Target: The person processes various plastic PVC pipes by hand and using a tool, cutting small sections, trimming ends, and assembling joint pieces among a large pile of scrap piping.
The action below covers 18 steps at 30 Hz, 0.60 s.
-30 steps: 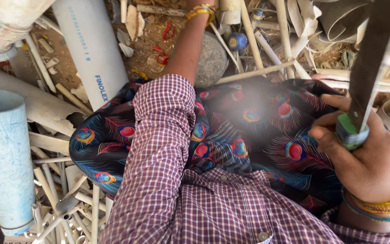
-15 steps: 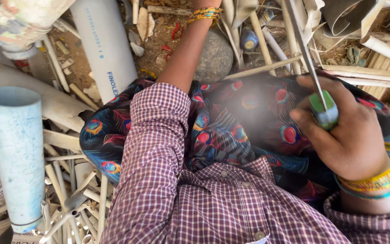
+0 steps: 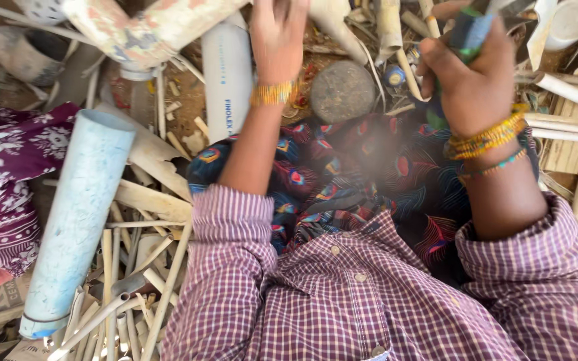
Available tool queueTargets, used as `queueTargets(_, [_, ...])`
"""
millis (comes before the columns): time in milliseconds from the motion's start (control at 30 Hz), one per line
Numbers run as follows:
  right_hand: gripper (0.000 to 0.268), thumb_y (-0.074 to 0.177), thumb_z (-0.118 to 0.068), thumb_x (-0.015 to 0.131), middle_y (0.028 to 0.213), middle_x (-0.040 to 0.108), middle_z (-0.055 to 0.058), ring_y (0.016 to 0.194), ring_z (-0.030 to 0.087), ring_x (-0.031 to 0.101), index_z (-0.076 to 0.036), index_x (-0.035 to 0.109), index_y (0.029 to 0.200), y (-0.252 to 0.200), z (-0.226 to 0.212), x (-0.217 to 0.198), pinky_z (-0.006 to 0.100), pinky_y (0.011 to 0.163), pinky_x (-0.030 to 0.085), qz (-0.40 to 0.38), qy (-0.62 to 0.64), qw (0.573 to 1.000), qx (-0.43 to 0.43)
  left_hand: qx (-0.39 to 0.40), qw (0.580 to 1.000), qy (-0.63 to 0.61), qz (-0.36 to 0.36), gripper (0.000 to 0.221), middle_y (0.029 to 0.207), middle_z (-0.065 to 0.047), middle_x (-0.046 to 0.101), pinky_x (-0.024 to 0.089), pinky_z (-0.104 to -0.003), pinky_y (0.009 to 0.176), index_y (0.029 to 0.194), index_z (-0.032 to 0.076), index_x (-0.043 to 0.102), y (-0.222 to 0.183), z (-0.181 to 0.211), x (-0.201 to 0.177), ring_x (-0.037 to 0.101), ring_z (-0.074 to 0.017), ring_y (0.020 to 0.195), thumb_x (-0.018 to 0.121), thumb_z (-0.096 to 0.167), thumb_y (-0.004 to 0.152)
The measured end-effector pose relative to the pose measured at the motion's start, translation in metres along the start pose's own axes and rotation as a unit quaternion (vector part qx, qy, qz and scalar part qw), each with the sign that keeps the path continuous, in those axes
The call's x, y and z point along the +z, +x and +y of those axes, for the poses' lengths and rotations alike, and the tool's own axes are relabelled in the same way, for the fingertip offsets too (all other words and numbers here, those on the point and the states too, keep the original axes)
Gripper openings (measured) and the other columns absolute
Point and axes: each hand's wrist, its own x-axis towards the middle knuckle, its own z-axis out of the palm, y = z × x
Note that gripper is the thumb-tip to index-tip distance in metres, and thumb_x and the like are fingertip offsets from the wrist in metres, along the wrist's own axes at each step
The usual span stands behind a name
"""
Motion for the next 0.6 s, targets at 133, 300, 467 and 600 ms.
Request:
queueTargets(133, [0.029,0.108,-0.002,0.068,0.085,0.067,0.007,0.063,0.015,0.061,0.001,0.056,0.135,-0.005,0.023,0.010,0.028,0.058,0.047,-0.029,0.006,0.999,0.040,0.116,0.931,0.347,-0.015,0.054,0.141,-0.030,0.057,0.054,-0.042,0.106,0.144,0.001,0.051,-0.071,0.023,-0.026,0.060,-0.0408,0.131,0.076,0.020,0.100])
queueTargets(300, [0.033,0.100,-0.012,0.072,0.077,0.064,0.003,0.058,0.011,0.059,-0.001,0.061,0.129,-0.027,0.033,0.026,0.027,0.052,0.047,-0.032,-0.177,0.979,0.096,0.016,0.936,0.346,-0.056,0.051,0.121,-0.020,0.072,0.057,-0.042,0.097,0.136,0.004,0.056,-0.114,0.024,-0.031,0.071,-0.0332,0.115,0.076,0.024,0.094])
queueTargets(467, [0.037,0.101,-0.021,0.069,0.072,0.062,0.002,0.055,0.011,0.057,0.000,0.056,0.129,-0.051,0.052,0.050,0.029,0.049,0.044,-0.059,-0.153,0.982,0.092,-0.033,0.965,0.259,0.001,0.043,0.119,-0.014,0.075,0.061,-0.036,0.092,0.138,0.005,0.057,-0.129,0.058,-0.028,0.077,-0.0249,0.108,0.067,0.021,0.099])
queueTargets(600, [0.038,0.118,-0.030,0.055,0.099,0.063,0.003,0.088,0.013,0.060,0.002,0.050,0.138,-0.072,0.083,0.080,0.030,0.075,0.047,-0.043,-0.174,0.981,-0.074,-0.014,0.969,0.231,0.081,0.045,0.134,-0.016,0.069,0.053,-0.033,0.104,0.147,0.002,0.053,-0.148,0.077,-0.013,0.069,-0.0235,0.119,0.062,0.018,0.106])
